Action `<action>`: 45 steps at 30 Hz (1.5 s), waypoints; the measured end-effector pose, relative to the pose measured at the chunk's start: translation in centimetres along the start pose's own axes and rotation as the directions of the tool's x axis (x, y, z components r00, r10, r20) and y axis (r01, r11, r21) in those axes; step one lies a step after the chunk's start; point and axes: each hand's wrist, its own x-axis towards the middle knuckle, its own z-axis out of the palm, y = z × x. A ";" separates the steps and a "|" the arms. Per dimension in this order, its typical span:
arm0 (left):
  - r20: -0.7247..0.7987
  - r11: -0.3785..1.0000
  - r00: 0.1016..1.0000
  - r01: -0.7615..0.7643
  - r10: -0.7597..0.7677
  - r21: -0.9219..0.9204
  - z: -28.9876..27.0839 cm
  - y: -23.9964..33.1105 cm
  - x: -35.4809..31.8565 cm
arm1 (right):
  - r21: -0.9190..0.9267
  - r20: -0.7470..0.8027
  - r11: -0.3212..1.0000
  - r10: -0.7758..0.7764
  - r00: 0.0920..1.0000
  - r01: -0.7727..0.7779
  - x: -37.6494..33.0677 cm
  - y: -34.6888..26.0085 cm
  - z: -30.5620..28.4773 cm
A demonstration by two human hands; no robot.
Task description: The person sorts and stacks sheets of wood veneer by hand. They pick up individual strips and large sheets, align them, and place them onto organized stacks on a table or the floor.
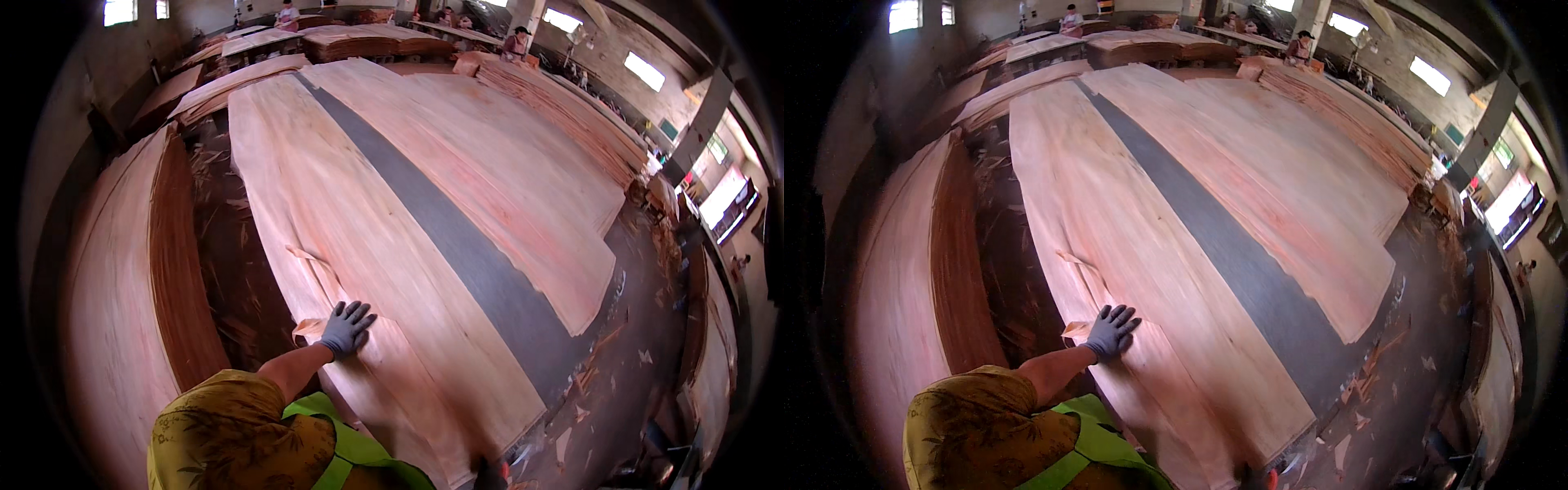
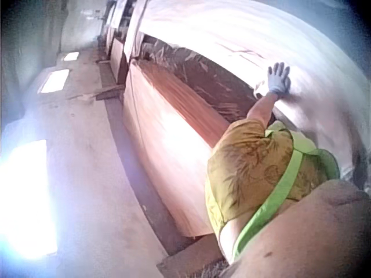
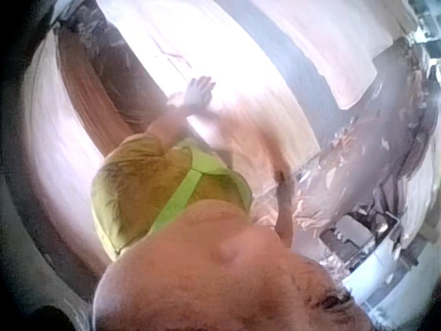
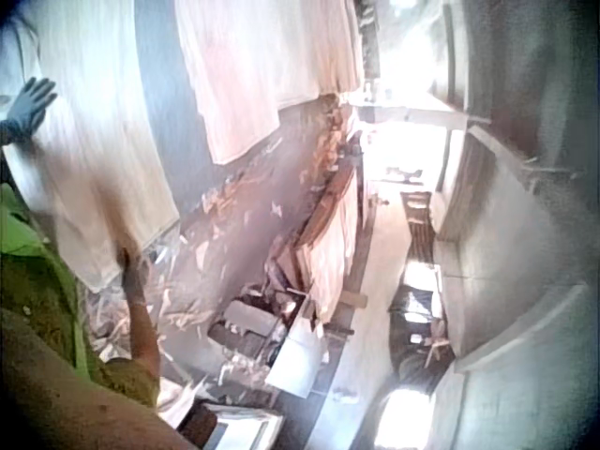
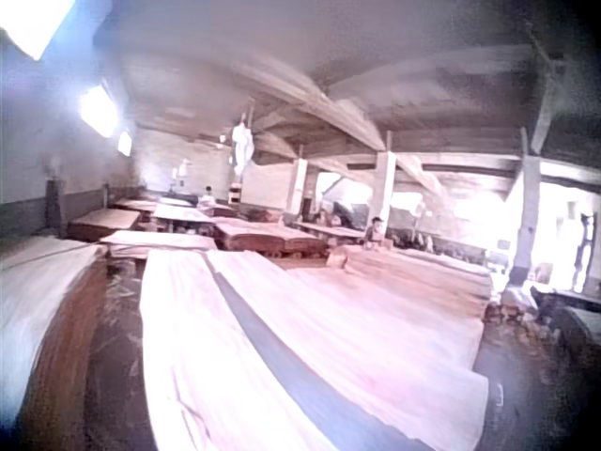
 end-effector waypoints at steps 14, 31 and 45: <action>-0.007 0.994 1.000 0.004 -0.005 -0.110 -1.0 -0.5 1.0 | 0.031 -0.288 0.997 -0.057 0.956 0.068 7.1 -15.4 4.5; 0.042 0.982 0.994 0.106 -0.101 -0.157 1.4 -1.3 1.4 | -0.239 -0.013 0.946 -0.229 0.973 0.219 16.8 -34.4 20.5; 0.055 0.994 0.995 0.090 -0.087 -0.054 1.8 -0.8 1.7 | -0.266 0.053 0.940 -0.207 0.977 0.214 14.8 -32.5 21.1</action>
